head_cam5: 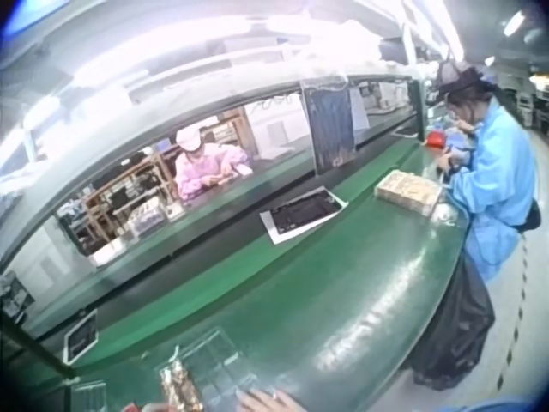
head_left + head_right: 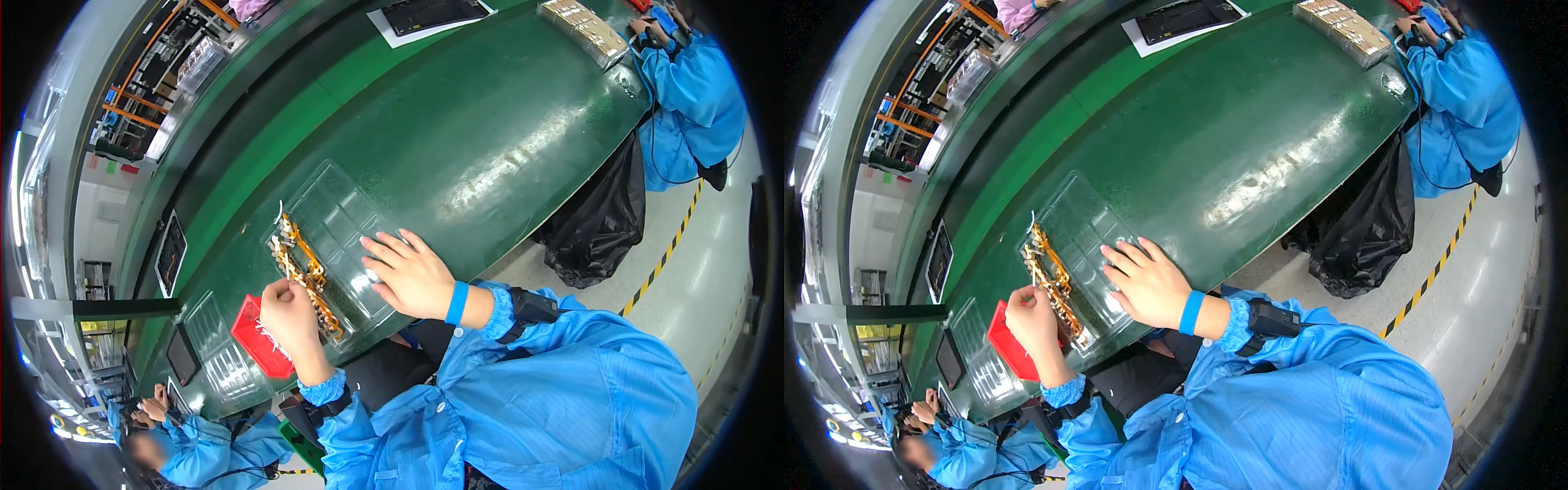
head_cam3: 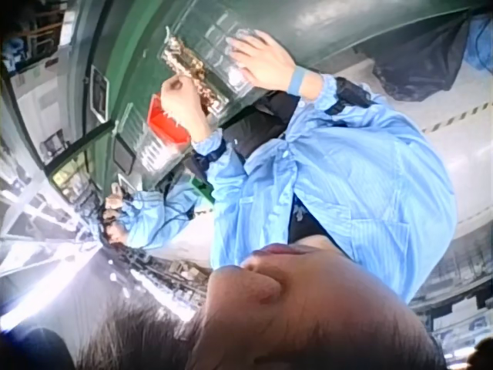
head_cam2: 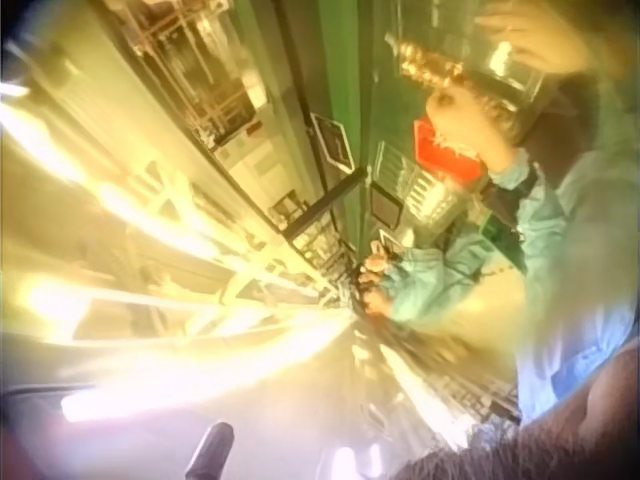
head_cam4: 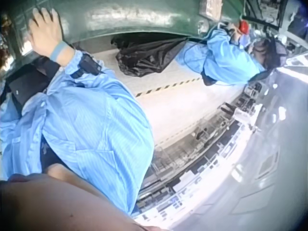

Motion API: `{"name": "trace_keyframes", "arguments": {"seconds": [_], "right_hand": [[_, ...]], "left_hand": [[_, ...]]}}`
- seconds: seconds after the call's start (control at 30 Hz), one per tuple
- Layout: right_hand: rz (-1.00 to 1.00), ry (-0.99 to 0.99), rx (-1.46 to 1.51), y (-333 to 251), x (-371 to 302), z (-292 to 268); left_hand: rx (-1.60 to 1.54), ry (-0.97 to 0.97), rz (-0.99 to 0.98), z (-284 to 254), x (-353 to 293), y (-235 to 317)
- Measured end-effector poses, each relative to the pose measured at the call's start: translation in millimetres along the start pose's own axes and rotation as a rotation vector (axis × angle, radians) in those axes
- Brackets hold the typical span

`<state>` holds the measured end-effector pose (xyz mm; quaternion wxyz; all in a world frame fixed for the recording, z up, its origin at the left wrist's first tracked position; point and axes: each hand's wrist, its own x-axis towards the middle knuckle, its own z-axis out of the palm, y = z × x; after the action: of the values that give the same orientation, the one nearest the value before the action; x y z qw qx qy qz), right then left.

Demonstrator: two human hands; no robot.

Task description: Manually assembling small electronic parts and cables at a factory workstation.

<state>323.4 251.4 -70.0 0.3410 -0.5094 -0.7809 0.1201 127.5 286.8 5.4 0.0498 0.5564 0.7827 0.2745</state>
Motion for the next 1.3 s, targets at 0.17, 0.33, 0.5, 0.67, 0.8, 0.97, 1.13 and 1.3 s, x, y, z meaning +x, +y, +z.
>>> {"name": "trace_keyframes", "arguments": {"seconds": [0.17,0.33,0.5,0.67,0.8,0.97,1.13,1.3], "right_hand": [[-0.016,0.02,-0.021,-1.1,-0.5,2.3],[-0.04,0.136,0.016,-3.4,-0.7,-1.2],[0.351,-0.09,0.987,-34.9,-13.7,-35.9],[0.765,-0.77,2.24,-70.0,-33.5,-24.6],[0.664,-0.739,2.512,-69.2,-41.7,-11.3],[0.736,-1.025,2.112,-91.7,-38.1,-35.8],[0.601,-0.978,1.667,-115.4,-32.7,-31.2],[0.388,-0.743,1.314,-146.5,-34.3,-19.0]], "left_hand": [[-0.119,-0.048,0.064,0.3,-6.4,-4.7],[-0.614,-0.036,-0.06,-12.5,-19.9,-12.2],[-1.517,-0.321,-0.345,-66.1,-49.9,-27.2],[-1.666,-0.453,-0.176,-99.7,-107.0,-31.3],[-1.522,-0.383,-0.194,-109.4,-147.1,-51.6],[-1.445,-0.368,-0.264,-130.4,-172.3,-93.4],[-1.337,-0.406,-0.297,-153.0,-188.4,-120.2],[-1.013,-0.298,-0.351,-173.1,-196.3,-128.9]]}}
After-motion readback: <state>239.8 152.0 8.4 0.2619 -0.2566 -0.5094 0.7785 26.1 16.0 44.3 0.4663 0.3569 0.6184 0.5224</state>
